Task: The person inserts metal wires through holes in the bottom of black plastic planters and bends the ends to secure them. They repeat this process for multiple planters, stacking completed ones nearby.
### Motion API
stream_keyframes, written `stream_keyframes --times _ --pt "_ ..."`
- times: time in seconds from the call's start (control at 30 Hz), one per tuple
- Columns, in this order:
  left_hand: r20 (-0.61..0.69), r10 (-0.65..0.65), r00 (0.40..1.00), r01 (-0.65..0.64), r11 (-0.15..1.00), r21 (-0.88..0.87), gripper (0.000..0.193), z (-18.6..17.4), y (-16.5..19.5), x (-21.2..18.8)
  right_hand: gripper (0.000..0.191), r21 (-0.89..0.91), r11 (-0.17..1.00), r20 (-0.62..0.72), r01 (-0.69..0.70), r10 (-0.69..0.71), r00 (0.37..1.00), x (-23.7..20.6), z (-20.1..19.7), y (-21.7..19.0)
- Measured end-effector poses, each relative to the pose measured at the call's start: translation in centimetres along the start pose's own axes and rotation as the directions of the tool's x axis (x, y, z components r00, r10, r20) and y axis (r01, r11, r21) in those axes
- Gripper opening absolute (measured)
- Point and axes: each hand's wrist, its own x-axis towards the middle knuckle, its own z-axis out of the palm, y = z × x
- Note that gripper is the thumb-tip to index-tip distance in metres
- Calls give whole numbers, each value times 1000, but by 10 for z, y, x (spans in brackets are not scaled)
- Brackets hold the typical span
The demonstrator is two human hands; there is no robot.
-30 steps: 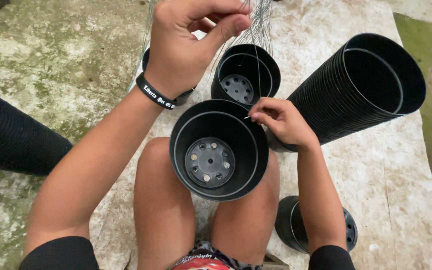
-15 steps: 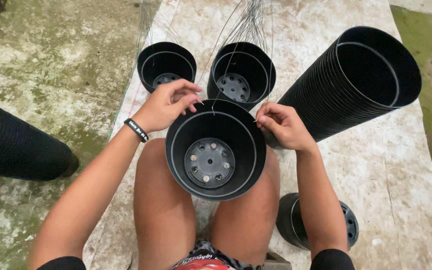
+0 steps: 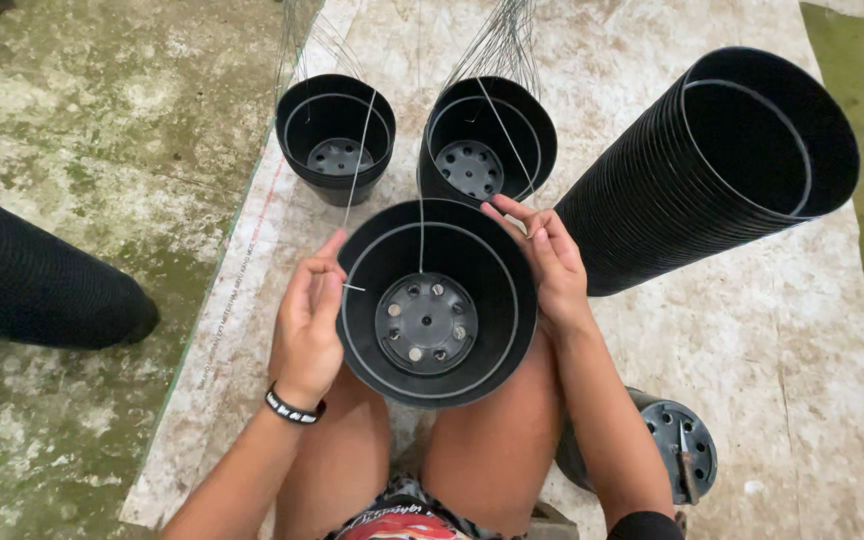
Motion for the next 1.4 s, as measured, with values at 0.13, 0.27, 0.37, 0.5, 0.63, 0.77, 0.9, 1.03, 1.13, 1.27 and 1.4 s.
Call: stream_keyframes --times 0.13,0.27,0.37,0.5,0.63,0.77,0.9,1.03,1.13,1.27,1.4 --pt "-1 15 1000 -15 1000 10 12 18 -14 26 18 -181 980 -130 85 -110 985 -12 7 -2" --pt "99 -58 993 66 994 -85 13 17 -20 59 19 -286 949 -261 129 -207 943 -28 19 2" --pt "149 -79 986 101 984 -148 14 7 -17 70 20 -381 920 -307 89 -216 927 -43 30 7" --pt "150 -93 984 109 989 -101 15 2 -18 69 19 -461 885 -298 71 -230 927 -50 33 10" --pt "170 -29 985 19 998 58 14 -7 -25 63 17 -506 857 -109 101 -180 978 -52 20 -4" --pt "86 -256 963 192 874 446 15 -26 -34 53 12 -462 886 -83 35 -83 993 -46 8 -18" --pt "165 -79 983 33 964 265 15 -45 -47 51 10 -385 921 -143 -53 -3 990 -41 22 -20" --pt "183 -33 983 4 987 160 16 -56 -63 52 13 -754 644 19 128 -173 985 -43 48 -28" --pt "198 -26 980 2 993 117 15 -61 -72 51 13 -808 569 49 154 -195 980 -42 65 -32" --pt "209 4 978 -20 997 74 15 -64 -76 57 12 -826 537 62 173 -218 974 -36 75 -36" --pt "209 -47 977 37 998 52 16 -64 -75 59 12 -865 467 78 185 -238 968 -33 79 -40"
